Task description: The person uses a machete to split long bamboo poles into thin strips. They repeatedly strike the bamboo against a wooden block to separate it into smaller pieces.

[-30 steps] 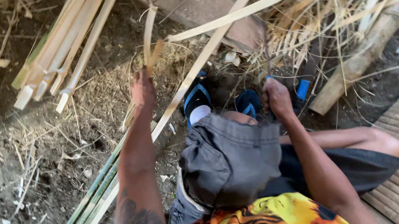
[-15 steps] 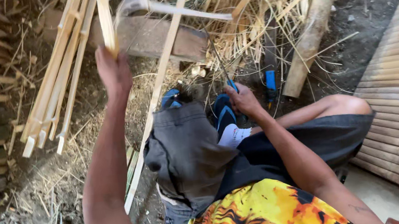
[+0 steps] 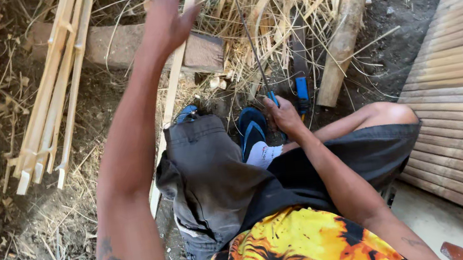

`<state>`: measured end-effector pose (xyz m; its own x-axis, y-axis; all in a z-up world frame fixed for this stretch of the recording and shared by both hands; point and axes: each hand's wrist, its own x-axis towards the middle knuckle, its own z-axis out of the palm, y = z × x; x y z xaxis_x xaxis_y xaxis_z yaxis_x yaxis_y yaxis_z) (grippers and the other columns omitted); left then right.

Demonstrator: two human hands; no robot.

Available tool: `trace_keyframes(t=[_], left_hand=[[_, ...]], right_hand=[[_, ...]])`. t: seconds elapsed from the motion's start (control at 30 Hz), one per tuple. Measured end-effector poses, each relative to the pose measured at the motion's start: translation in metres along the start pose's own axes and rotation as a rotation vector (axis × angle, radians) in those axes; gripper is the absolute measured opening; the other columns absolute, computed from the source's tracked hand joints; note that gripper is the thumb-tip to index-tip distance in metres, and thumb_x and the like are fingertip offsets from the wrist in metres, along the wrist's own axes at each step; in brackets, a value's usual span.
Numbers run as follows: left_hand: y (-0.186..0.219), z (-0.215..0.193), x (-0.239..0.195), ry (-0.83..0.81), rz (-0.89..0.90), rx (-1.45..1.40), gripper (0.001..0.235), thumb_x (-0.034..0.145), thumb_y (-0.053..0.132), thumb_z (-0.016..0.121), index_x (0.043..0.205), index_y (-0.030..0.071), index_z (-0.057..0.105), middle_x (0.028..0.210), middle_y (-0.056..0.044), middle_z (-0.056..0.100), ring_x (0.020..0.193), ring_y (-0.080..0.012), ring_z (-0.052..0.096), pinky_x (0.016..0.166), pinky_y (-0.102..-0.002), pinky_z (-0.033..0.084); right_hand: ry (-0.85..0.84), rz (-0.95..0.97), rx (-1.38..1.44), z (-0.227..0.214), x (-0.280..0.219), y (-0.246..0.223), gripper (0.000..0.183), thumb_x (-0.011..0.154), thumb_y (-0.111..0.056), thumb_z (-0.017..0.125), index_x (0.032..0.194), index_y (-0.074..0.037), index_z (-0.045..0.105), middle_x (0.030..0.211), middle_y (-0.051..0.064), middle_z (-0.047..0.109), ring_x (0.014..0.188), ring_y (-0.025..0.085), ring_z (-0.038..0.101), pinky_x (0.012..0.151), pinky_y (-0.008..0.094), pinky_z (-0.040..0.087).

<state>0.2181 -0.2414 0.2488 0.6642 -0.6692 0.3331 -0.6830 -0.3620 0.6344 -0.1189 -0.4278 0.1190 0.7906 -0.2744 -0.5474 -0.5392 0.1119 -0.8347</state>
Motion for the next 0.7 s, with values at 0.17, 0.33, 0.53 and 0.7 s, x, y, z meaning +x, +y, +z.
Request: trace_keyframes(t=[0.17,0.33,0.53,0.7], left_hand=[[-0.096,0.016,-0.257,-0.595,-0.836,0.057,0.058,0.1,0.044,0.058,0.14,0.002,0.055,0.139,-0.024,0.061,0.124,-0.0382,0.061,0.106,-0.052,0.047],[-0.111,0.028,-0.454,-0.954,-1.053,-0.05,0.06,0.101,0.053,0.054,0.14,0.008,0.059,0.147,-0.021,0.052,0.133,-0.0341,0.053,0.112,-0.05,0.042],[-0.098,0.031,-0.412,-0.554,-1.021,-0.14,0.049,0.098,0.048,0.059,0.121,0.008,0.073,0.114,-0.02,0.074,0.106,-0.0335,0.069,0.095,-0.046,0.053],[-0.101,0.051,-0.381,-0.311,-1.057,-0.372,0.041,0.101,0.04,0.059,0.129,0.012,0.065,0.111,-0.012,0.075,0.101,-0.0233,0.071,0.09,-0.039,0.054]], right_hand=[[-0.067,0.01,-0.058,0.014,0.005,-0.006,0.04,0.103,-0.046,0.058,0.086,-0.01,0.053,0.064,-0.001,0.051,0.05,0.01,0.049,0.045,0.028,0.043],[-0.122,0.075,-0.078,0.033,0.012,-0.02,0.037,0.101,-0.045,0.058,0.089,-0.011,0.051,0.064,-0.001,0.05,0.048,0.01,0.048,0.042,0.028,0.041],[0.006,-0.169,-0.34,0.052,0.032,-0.027,0.04,0.102,-0.047,0.061,0.101,-0.007,0.055,0.068,0.004,0.057,0.056,0.015,0.056,0.051,0.034,0.046],[0.094,-0.374,-0.773,0.039,0.04,-0.056,0.041,0.103,-0.044,0.054,0.117,-0.005,0.052,0.075,0.018,0.064,0.069,0.039,0.066,0.062,0.051,0.05]])
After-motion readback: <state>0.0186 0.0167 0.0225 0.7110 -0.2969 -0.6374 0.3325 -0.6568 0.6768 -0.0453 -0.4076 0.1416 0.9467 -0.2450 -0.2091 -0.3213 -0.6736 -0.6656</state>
